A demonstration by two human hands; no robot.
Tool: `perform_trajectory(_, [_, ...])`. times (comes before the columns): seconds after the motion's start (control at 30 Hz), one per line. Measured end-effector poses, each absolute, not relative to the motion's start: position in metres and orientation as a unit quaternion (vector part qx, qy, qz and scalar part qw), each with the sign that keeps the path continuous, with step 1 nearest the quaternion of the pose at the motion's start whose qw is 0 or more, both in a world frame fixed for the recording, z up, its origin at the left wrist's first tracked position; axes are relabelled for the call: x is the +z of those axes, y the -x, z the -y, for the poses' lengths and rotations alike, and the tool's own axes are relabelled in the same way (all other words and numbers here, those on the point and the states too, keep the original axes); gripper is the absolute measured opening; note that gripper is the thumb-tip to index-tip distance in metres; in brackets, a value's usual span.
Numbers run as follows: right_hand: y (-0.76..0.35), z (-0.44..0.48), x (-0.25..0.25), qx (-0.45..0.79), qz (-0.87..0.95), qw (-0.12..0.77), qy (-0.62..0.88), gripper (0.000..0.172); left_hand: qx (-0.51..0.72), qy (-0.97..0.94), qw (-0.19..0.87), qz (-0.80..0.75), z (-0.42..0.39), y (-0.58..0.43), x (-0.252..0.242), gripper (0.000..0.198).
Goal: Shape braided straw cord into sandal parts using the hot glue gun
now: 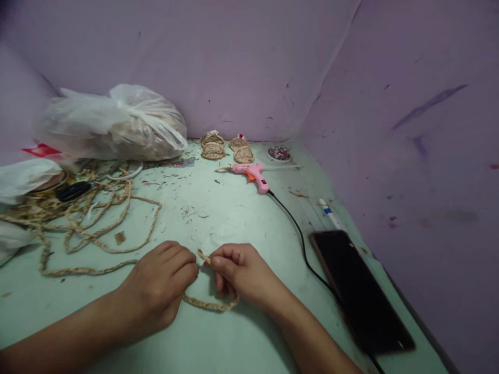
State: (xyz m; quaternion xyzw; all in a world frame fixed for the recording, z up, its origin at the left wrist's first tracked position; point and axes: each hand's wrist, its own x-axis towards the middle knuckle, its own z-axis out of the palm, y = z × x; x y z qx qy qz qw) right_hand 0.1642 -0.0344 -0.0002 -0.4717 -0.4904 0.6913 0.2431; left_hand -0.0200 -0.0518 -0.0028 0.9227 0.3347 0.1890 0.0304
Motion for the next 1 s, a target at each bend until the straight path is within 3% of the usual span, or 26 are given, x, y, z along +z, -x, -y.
perform_trajectory(0.1, [-0.164,0.034,-0.002,0.697,0.472,0.264,0.470,0.025,0.195,-0.927,0.080,-0.311,0.052,0.020,0.001,0.010])
perform_trajectory(0.3, [-0.163,0.034,-0.004,0.705,0.463,0.268,0.466,0.025,0.221,-0.935,0.152,-0.232,0.056,0.020,0.007,0.019])
perform_trajectory(0.47, [-0.162,0.035,-0.002,0.704,0.461,0.266,0.470,0.025,0.172,-0.956,0.083,-0.221,0.057,0.019,0.000,0.010])
perform_trajectory(0.67, [-0.162,0.037,0.000,0.710,0.471,0.231,0.470,0.020,0.232,-0.932,-0.013,-0.277,0.056,0.021,-0.011,0.017])
perform_trajectory(1.0, [-0.164,0.036,0.001,0.711,0.466,0.228,0.475,0.021,0.290,-0.910,-0.022,-0.295,0.056,0.021,-0.007,0.023])
